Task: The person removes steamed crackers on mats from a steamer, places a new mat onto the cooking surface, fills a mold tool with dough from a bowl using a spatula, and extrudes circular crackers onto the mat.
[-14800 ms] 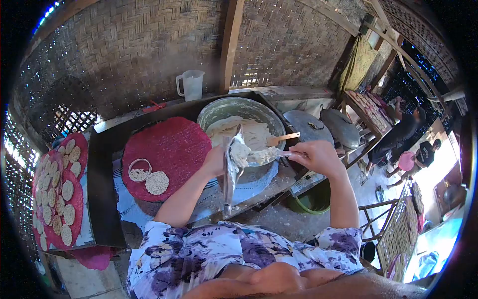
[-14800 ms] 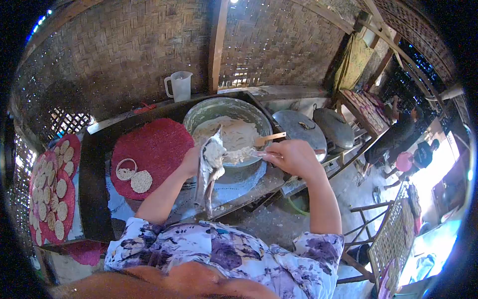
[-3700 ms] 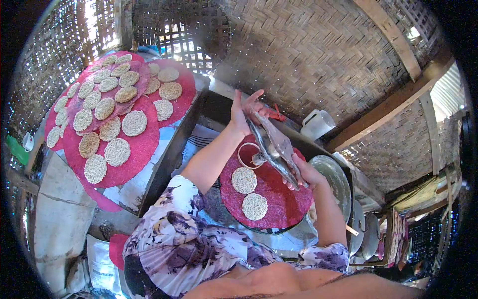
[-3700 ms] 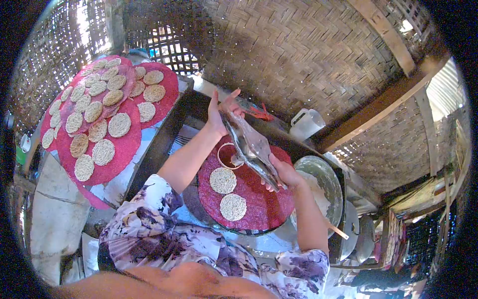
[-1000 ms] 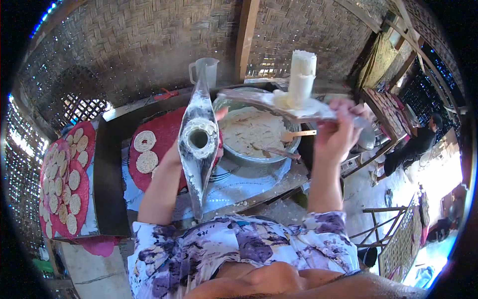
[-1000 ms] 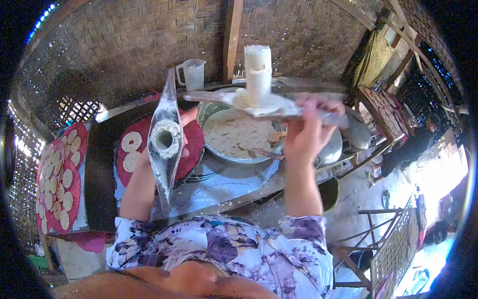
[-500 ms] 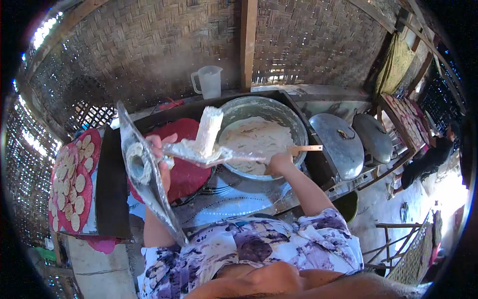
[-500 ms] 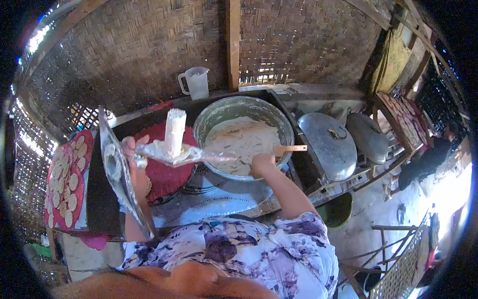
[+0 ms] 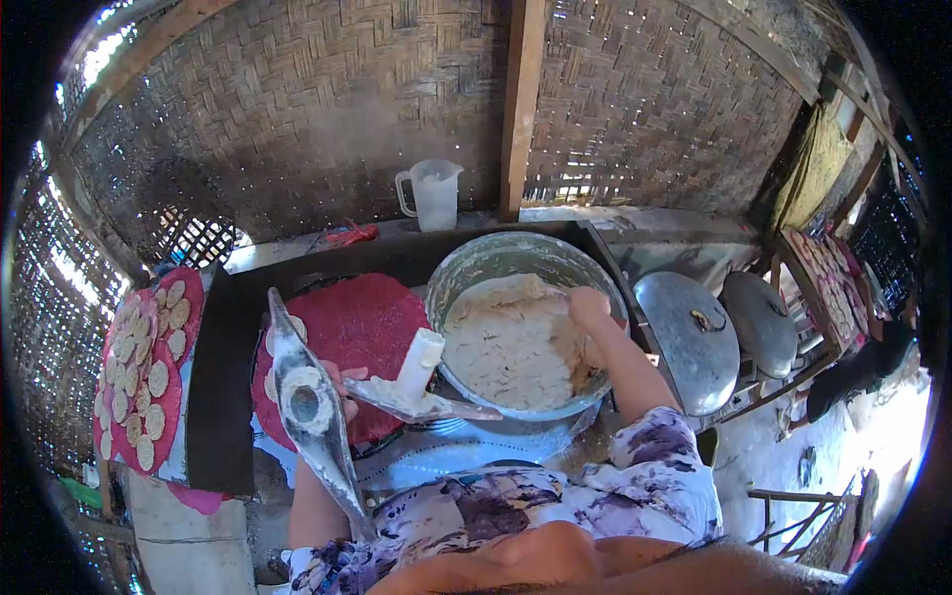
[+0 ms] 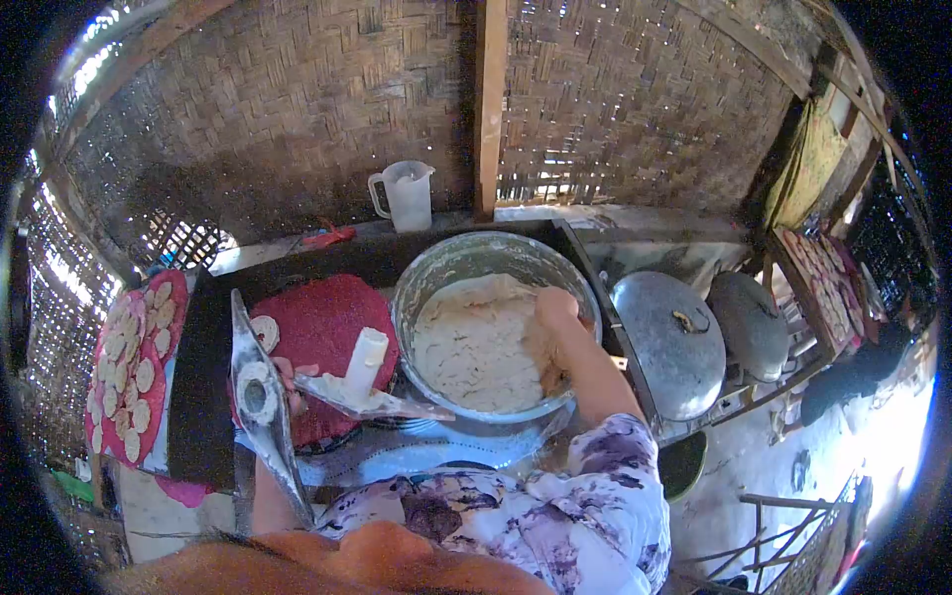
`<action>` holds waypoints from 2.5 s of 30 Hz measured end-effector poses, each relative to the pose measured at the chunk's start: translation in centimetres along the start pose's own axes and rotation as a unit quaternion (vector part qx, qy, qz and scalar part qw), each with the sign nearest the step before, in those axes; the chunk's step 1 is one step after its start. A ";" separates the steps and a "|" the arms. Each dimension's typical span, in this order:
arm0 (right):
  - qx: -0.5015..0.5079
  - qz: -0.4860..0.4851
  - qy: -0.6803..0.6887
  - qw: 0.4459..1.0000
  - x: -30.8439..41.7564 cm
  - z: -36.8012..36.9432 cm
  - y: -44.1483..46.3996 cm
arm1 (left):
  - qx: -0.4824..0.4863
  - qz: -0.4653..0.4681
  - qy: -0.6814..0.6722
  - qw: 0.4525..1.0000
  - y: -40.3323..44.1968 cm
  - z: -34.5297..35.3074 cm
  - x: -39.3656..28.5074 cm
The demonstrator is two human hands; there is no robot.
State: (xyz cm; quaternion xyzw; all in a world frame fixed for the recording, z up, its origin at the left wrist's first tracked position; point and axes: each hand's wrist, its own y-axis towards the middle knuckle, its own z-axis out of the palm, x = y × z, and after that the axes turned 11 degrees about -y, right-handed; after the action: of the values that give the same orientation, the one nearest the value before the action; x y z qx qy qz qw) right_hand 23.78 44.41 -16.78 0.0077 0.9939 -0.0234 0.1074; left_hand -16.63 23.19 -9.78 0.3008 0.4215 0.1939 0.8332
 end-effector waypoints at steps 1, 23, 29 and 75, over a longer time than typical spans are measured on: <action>0.004 0.015 0.009 1.000 0.6 0.8 0.9 | 0.009 -0.004 0.034 0.999 -0.1 -0.5 0.4; -0.070 -0.133 0.093 0.984 9.9 9.9 5.0 | -0.070 -0.004 0.084 0.994 -2.3 -1.1 -1.1; -0.036 -0.161 0.097 0.982 9.5 4.5 1.7 | -0.117 -0.042 0.215 0.969 -2.6 -0.2 -1.6; -0.521 -0.402 -0.062 0.751 -0.6 -22.7 -22.1 | 0.027 -0.152 0.487 0.859 1.2 7.0 9.7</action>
State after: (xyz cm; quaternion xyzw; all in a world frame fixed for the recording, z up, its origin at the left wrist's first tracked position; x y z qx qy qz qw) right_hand 19.10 23.45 6.50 -0.4510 0.7546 0.4566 0.1369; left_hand -5.42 27.27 -11.44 0.1221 0.8192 0.1753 0.5323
